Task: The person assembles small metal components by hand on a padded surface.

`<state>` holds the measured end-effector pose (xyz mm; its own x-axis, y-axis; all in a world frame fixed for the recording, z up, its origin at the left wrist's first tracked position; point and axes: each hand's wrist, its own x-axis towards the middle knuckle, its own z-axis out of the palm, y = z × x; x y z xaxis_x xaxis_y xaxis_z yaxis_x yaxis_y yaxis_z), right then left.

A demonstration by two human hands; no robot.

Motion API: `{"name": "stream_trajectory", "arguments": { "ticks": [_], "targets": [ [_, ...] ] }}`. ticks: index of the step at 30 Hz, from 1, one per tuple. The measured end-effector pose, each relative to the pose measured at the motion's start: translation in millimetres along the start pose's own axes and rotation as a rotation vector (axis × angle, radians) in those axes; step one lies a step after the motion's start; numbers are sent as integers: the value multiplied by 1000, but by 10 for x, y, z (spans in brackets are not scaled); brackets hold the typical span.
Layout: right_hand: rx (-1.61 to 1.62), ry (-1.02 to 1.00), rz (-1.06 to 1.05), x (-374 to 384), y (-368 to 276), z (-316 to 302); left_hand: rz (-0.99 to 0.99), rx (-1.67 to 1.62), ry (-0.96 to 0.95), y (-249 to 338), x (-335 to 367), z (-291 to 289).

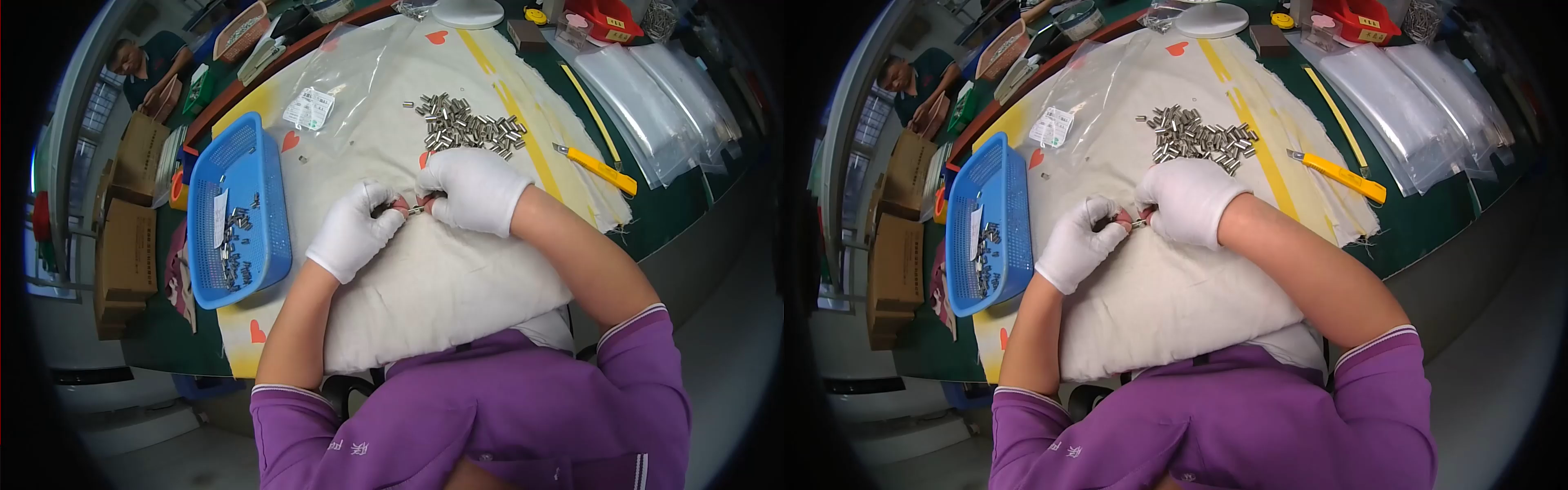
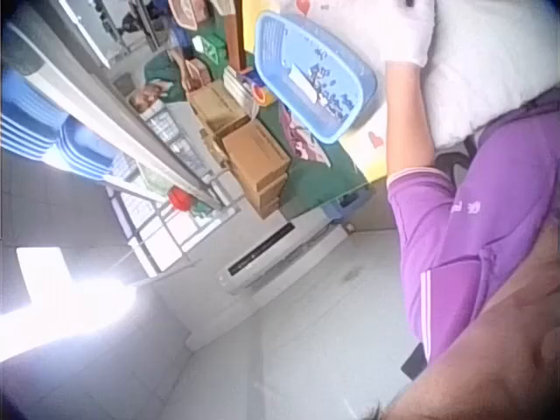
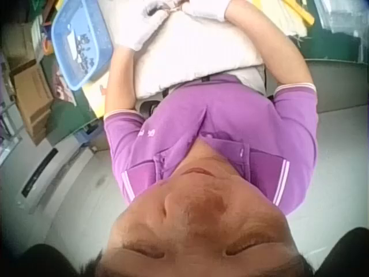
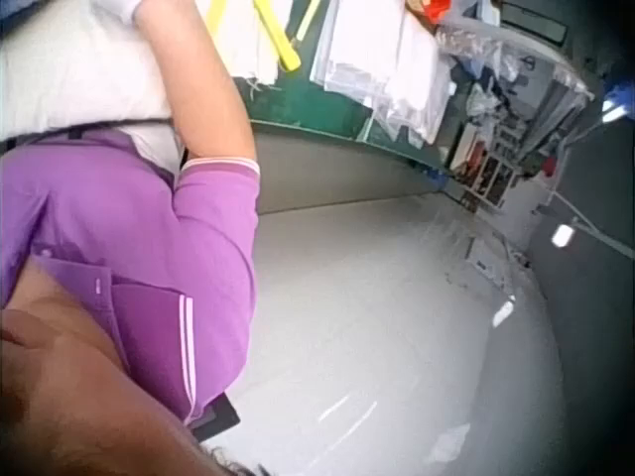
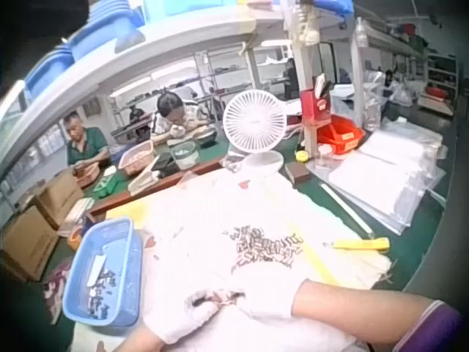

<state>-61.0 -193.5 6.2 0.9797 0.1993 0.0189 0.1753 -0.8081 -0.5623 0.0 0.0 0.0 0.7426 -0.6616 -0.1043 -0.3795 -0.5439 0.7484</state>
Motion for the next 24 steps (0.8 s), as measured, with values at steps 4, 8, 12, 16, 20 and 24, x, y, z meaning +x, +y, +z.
{"name": "stream_trajectory", "arguments": {
  "ticks": [4, 8, 12, 16, 20, 24],
  "targets": [
    [4, 16, 17, 27, 6, 6, -159, -67, -57, 52, 105, -32],
    [41, -83, 64, 78, -32, -25, -239, -34, -278, 27, 294, -149],
    [25, -110, 70, 156, -7, -24, -267, 237, -489, 253, 529, -227],
    [-94, -167, 123, 228, -158, -131, -236, 336, -524, 286, 600, -208],
    [-228, -281, 210, 272, -216, -156, -254, 356, -483, 344, 527, -206],
    [-215, -116, 180, 179, -197, -54, -172, 139, -358, 113, 411, -155]
  ]
}}
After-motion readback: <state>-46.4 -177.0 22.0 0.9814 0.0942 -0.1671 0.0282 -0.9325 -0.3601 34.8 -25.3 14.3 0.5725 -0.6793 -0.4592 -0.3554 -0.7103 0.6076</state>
